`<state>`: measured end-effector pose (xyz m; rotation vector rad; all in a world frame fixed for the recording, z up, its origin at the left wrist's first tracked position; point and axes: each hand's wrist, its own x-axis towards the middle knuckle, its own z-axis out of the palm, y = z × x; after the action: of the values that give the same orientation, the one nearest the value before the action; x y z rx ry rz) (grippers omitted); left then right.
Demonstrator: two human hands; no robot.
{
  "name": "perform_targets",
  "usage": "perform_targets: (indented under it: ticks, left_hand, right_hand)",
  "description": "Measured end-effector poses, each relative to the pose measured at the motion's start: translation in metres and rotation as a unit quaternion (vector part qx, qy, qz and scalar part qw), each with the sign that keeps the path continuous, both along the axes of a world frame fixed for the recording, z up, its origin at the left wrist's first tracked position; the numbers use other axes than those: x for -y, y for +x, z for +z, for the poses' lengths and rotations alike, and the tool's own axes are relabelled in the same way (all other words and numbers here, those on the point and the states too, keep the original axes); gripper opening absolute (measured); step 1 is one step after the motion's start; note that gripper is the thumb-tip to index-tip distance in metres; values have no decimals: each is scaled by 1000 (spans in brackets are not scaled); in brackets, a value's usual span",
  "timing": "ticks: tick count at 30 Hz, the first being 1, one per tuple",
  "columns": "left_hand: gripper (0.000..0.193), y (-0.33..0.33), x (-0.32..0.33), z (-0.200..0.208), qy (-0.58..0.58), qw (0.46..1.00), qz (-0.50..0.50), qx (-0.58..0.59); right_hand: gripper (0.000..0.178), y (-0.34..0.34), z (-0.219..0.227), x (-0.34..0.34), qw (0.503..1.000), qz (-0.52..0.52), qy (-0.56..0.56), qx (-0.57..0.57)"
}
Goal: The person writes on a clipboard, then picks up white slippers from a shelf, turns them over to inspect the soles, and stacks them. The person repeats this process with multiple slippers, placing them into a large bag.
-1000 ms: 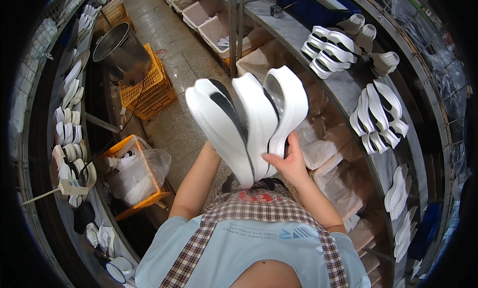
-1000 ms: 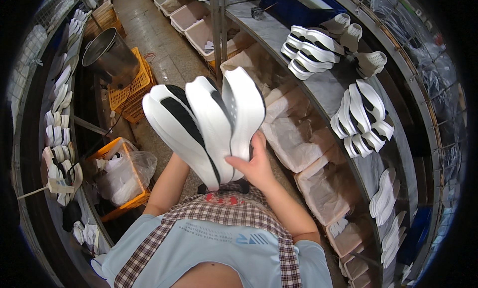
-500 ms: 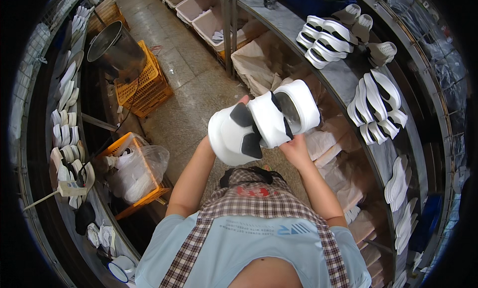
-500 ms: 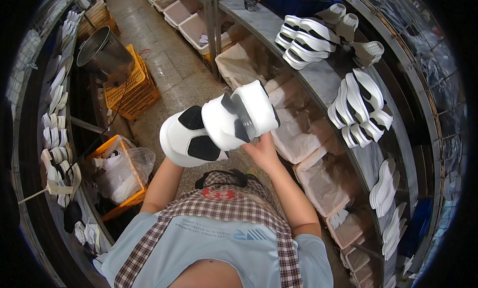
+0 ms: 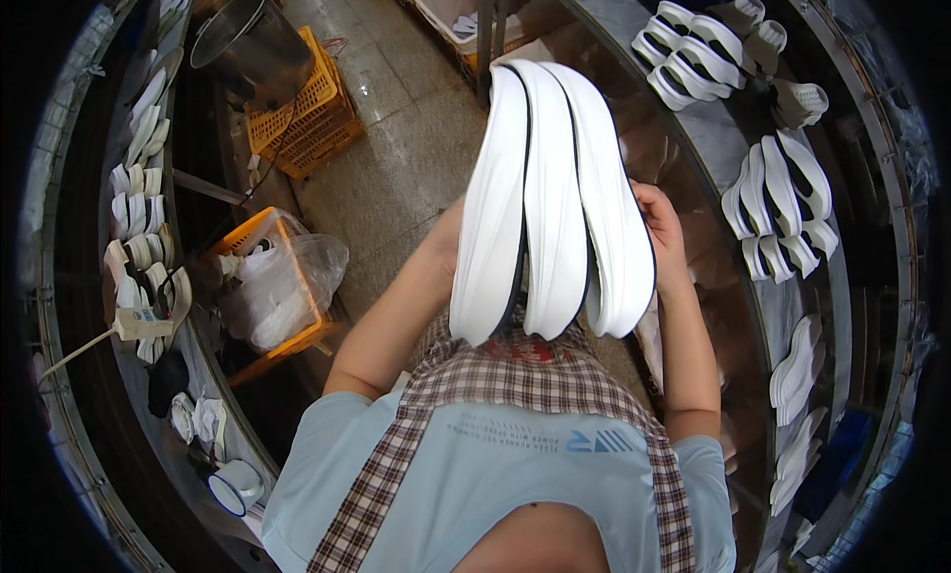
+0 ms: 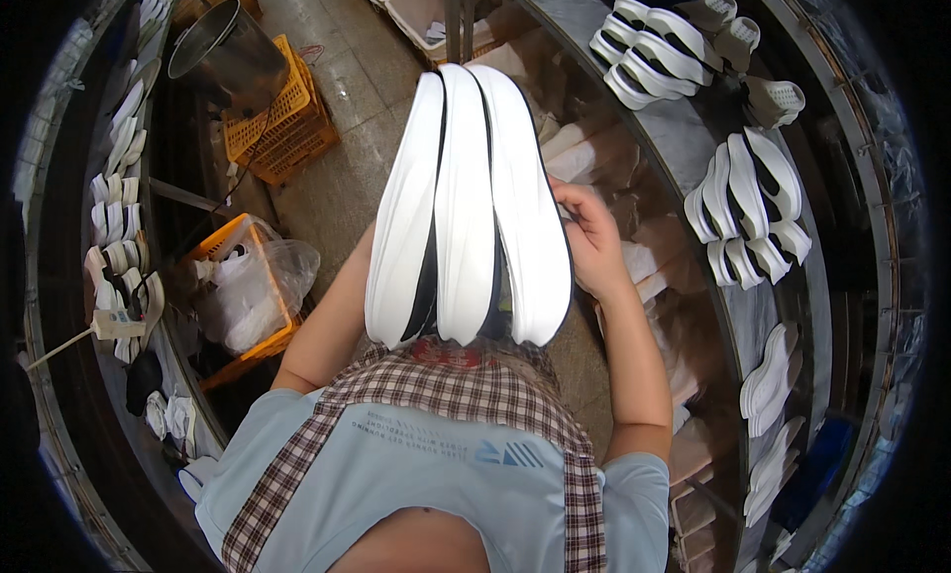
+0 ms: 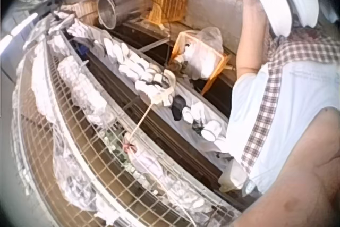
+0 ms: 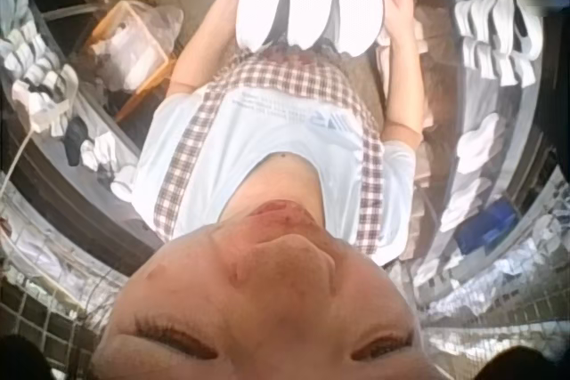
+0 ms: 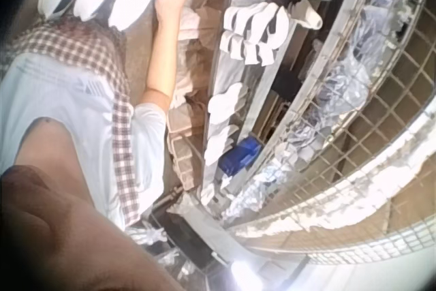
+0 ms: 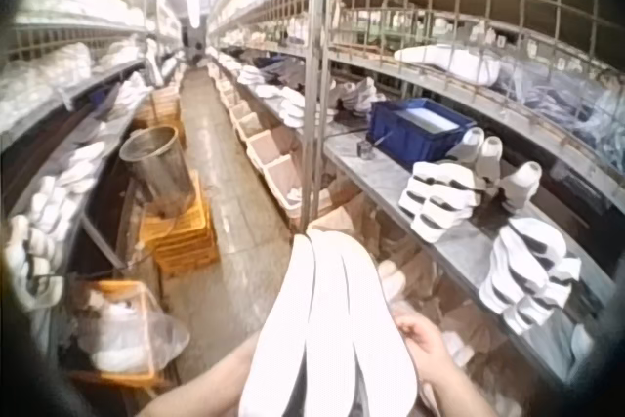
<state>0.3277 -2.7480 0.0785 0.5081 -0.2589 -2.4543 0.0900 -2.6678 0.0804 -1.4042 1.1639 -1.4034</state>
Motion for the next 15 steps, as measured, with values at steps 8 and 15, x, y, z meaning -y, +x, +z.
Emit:
perform_targets:
  ticks: [8,15]
  left_hand:
    - [32,11,6,-1,1,998,51,41]
    - [30,-1,10,-17,1,994,64,88]
  right_hand:
    - [39,13,-12,-3,995,27,-3,94]
    - [24,23,-3,-11,992,-33,39,119]
